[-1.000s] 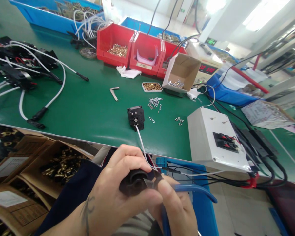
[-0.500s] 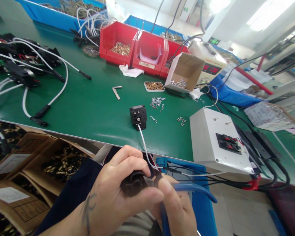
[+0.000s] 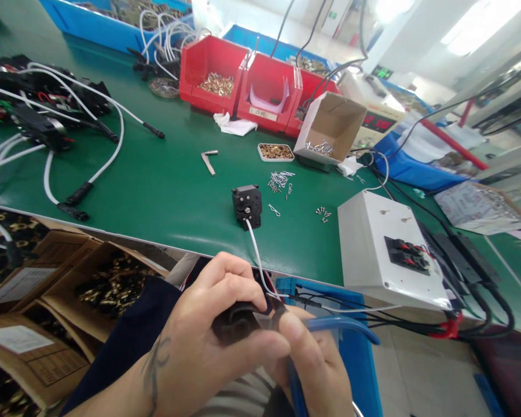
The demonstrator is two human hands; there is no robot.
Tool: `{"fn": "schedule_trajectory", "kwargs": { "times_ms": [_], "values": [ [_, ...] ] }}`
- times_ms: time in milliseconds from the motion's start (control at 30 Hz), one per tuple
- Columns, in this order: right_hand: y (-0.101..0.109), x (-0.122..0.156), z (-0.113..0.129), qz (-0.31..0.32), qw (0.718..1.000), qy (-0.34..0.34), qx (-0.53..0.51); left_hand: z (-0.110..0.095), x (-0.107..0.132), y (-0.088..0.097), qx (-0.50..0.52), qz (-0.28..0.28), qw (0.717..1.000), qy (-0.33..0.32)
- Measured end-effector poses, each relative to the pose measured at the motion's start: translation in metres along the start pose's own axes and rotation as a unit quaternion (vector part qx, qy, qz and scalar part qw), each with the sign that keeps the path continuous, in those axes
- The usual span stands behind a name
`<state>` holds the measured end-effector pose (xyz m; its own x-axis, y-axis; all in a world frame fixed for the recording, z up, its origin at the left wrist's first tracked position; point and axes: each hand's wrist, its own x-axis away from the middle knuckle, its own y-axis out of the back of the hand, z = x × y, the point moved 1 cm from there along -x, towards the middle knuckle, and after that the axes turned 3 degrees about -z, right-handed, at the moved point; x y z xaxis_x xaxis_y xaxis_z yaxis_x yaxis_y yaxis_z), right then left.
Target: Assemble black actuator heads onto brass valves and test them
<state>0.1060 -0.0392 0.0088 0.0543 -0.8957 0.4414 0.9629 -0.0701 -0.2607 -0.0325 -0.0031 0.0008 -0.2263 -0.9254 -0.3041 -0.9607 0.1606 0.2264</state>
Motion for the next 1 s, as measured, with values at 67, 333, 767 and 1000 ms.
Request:
{"fn": "schedule_trajectory", "kwargs": {
  "times_ms": [67,333,767,1000],
  "values": [
    [0.0,-0.001,0.002,0.008,1.0,-0.007,0.006,0.0,0.001,0.0,-0.004,0.005,1.0,0.004],
    [0.005,-0.012,-0.004,-0.04,0.994,0.097,-0.021,0.007,-0.001,0.002,0.154,0.042,0.972,0.171],
    [0.006,-0.008,-0.004,-0.022,0.998,0.059,-0.005,0.012,0.002,-0.006,0.161,-0.035,0.977,0.137],
    [0.009,-0.009,-0.006,-0.004,0.999,0.039,0.024,0.013,0.003,0.0,-0.021,-0.02,0.999,0.039]
  ]
}}
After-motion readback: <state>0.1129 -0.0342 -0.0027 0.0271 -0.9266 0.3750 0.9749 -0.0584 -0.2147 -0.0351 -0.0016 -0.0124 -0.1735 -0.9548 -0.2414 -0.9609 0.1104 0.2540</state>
